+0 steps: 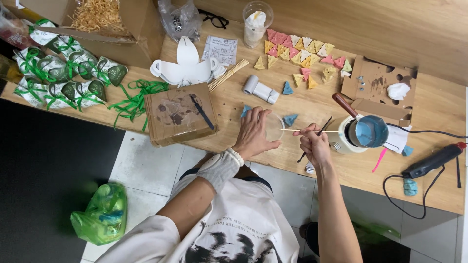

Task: Cleaning and shaping small blue wax pieces using hands and a thin pick tool.

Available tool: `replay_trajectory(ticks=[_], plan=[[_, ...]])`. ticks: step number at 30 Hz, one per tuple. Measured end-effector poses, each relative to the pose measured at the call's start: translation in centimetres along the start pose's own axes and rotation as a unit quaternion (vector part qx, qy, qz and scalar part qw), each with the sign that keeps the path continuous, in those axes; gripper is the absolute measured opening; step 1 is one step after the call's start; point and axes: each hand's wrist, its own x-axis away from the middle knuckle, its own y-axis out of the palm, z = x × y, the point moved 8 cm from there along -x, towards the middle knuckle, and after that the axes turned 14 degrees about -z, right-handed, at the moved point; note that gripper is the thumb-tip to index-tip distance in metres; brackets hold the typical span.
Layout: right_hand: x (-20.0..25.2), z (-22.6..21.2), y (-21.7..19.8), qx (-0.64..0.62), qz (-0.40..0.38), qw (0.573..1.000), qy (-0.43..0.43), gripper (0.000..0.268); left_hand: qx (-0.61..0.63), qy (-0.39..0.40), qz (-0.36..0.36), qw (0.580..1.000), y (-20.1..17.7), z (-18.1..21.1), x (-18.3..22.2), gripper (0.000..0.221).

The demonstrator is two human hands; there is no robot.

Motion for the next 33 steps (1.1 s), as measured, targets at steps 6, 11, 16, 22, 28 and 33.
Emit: replay_trajectory(ticks=[6, 11, 16, 22, 28, 33], plan=[[-0.7, 0.1, -0.5, 0.018, -0.014, 1.0, -0.011, 0.009, -0.004, -0.011, -0.011, 1.0, 0.2, -0.1, 0.0, 0.103], [-0.7, -0.9, 0.5, 0.034, -0.012, 0.999, -0.008, 0.01, -0.008, -0.009, -0.008, 1.0, 0.2, -0.2, -0.1, 0.102], [-1.0, -1.5, 1.1, 0.055, -0.017, 0.998, -0.003, 0.01, -0.01, -0.018, -0.014, 1.0, 0.1, -0.2, 0.0, 0.103], [-1.7, -1.8, 0.8, 0.081, -0.028, 0.996, 0.002, 0.012, -0.008, -0.016, -0.012, 1.0, 0.0, -0.2, -0.1, 0.103], [-2.0, -2.2, 1.8, 0.081, -0.041, 0.996, 0.004, 0.013, -0.009, -0.018, -0.021, 1.0, 0.2, -0.3, -0.1, 0.106], [-1.7, -2.8, 5.2, 0.065, -0.06, 0.996, 0.019, 0.015, -0.007, -0.018, -0.013, 1.0, 0.1, -0.4, -0.1, 0.104]])
